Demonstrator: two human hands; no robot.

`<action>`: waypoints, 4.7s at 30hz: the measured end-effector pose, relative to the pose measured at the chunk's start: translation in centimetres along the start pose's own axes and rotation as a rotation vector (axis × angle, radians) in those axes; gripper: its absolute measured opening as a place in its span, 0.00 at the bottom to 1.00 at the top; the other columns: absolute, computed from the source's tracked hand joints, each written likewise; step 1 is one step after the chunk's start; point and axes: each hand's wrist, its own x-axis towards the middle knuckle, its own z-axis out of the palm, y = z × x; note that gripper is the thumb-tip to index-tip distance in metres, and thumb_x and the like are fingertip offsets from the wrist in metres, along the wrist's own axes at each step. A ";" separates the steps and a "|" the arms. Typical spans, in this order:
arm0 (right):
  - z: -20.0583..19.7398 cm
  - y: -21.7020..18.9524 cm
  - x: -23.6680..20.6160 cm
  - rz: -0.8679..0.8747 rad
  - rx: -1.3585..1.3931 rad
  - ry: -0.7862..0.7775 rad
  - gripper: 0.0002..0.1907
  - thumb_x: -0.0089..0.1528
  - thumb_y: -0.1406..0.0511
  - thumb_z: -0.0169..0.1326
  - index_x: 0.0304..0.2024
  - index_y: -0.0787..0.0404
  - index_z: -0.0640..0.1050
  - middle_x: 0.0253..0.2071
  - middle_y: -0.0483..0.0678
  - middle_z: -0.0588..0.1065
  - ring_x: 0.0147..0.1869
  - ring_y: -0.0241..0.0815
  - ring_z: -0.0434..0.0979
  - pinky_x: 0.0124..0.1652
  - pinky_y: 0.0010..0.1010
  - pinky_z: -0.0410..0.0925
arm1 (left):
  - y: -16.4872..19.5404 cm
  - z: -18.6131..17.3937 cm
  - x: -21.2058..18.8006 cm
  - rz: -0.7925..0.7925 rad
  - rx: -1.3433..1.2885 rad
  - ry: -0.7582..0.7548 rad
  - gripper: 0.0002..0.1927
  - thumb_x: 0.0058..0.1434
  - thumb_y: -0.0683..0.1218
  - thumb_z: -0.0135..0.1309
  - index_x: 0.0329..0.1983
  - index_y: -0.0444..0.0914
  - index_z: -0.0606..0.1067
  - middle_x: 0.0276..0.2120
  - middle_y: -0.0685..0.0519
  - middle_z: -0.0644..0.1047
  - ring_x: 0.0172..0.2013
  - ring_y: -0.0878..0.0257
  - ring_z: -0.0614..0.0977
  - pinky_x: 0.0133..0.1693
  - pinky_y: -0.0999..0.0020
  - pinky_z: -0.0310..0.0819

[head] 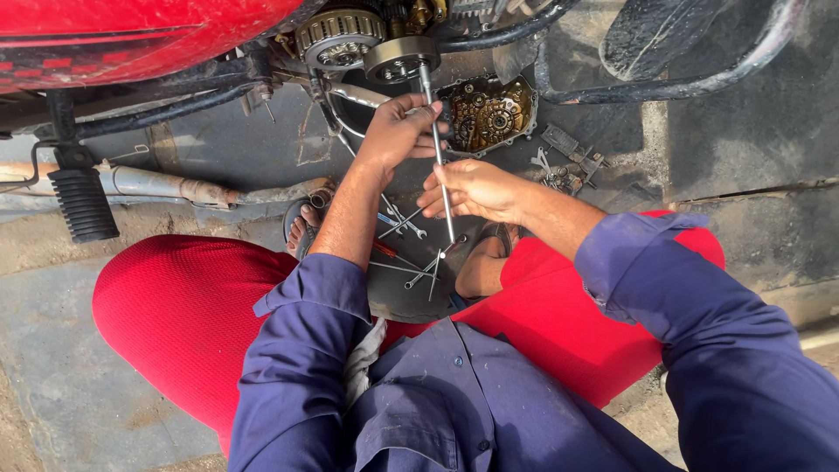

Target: The person is working on a motorcycle engine, using a T-handle wrench to tighten a bolt on the clutch assembly. They switch to a screwdriver to adjust a component and then use a cloth to wipe the area.

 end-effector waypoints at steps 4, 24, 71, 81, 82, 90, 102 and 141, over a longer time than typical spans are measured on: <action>-0.1 -0.1 -0.1 0.002 -0.064 0.034 0.15 0.64 0.62 0.54 0.48 0.67 0.76 0.43 0.59 0.79 0.45 0.51 0.85 0.48 0.46 0.80 | 0.3 -0.1 0.0 0.042 -0.093 0.041 0.21 0.68 0.50 0.54 0.60 0.35 0.72 0.40 0.49 0.84 0.34 0.62 0.88 0.37 0.68 0.86; -0.1 -1.4 -0.4 -0.019 0.009 0.049 0.19 0.67 0.61 0.52 0.52 0.72 0.73 0.45 0.62 0.79 0.47 0.51 0.85 0.48 0.41 0.80 | -0.4 0.9 1.6 0.044 -0.268 0.072 0.18 0.68 0.46 0.54 0.58 0.34 0.72 0.41 0.47 0.83 0.38 0.60 0.88 0.38 0.68 0.87; 0.0 -1.4 -0.5 -0.087 -0.186 0.061 0.18 0.66 0.67 0.52 0.58 0.62 0.70 0.50 0.61 0.80 0.46 0.44 0.85 0.43 0.32 0.80 | 0.0 2.0 3.1 0.097 -0.383 0.300 0.15 0.62 0.53 0.62 0.37 0.36 0.76 0.31 0.47 0.83 0.27 0.62 0.87 0.27 0.73 0.85; 0.7 -1.5 -1.2 0.024 -0.139 0.073 0.12 0.67 0.62 0.53 0.48 0.64 0.74 0.36 0.48 0.73 0.37 0.40 0.81 0.43 0.40 0.81 | -0.3 1.8 3.4 0.088 -0.432 0.219 0.17 0.67 0.54 0.51 0.44 0.36 0.76 0.32 0.46 0.84 0.30 0.61 0.88 0.32 0.70 0.86; 0.9 -1.6 -1.3 0.039 -0.145 0.059 0.12 0.67 0.63 0.53 0.49 0.64 0.74 0.36 0.49 0.73 0.37 0.42 0.81 0.43 0.41 0.81 | -0.5 1.8 3.4 0.086 -0.439 0.210 0.18 0.67 0.55 0.47 0.45 0.37 0.76 0.32 0.46 0.83 0.30 0.61 0.88 0.32 0.70 0.87; 3.1 -1.5 -2.2 0.174 -0.250 -0.108 0.12 0.70 0.65 0.44 0.54 0.64 0.68 0.42 0.55 0.77 0.46 0.51 0.84 0.47 0.44 0.78 | -1.5 -1.6 1.7 0.019 -0.504 0.359 0.16 0.65 0.51 0.42 0.43 0.34 0.73 0.33 0.45 0.79 0.32 0.55 0.86 0.36 0.62 0.86; 3.6 -2.2 3.3 0.082 -0.174 -0.082 0.21 0.71 0.66 0.42 0.65 0.67 0.65 0.45 0.57 0.77 0.50 0.51 0.83 0.52 0.44 0.78 | -0.1 -2.9 -1.3 0.100 -0.548 0.124 0.14 0.66 0.45 0.52 0.50 0.32 0.75 0.37 0.49 0.81 0.35 0.61 0.83 0.41 0.65 0.85; 6.4 -1.0 3.1 -0.036 -0.300 0.180 0.17 0.65 0.66 0.56 0.53 0.70 0.72 0.42 0.58 0.80 0.46 0.48 0.85 0.45 0.39 0.80 | 1.5 -3.1 -1.6 0.047 -0.216 0.246 0.11 0.64 0.48 0.61 0.39 0.35 0.79 0.29 0.54 0.80 0.28 0.69 0.82 0.31 0.74 0.83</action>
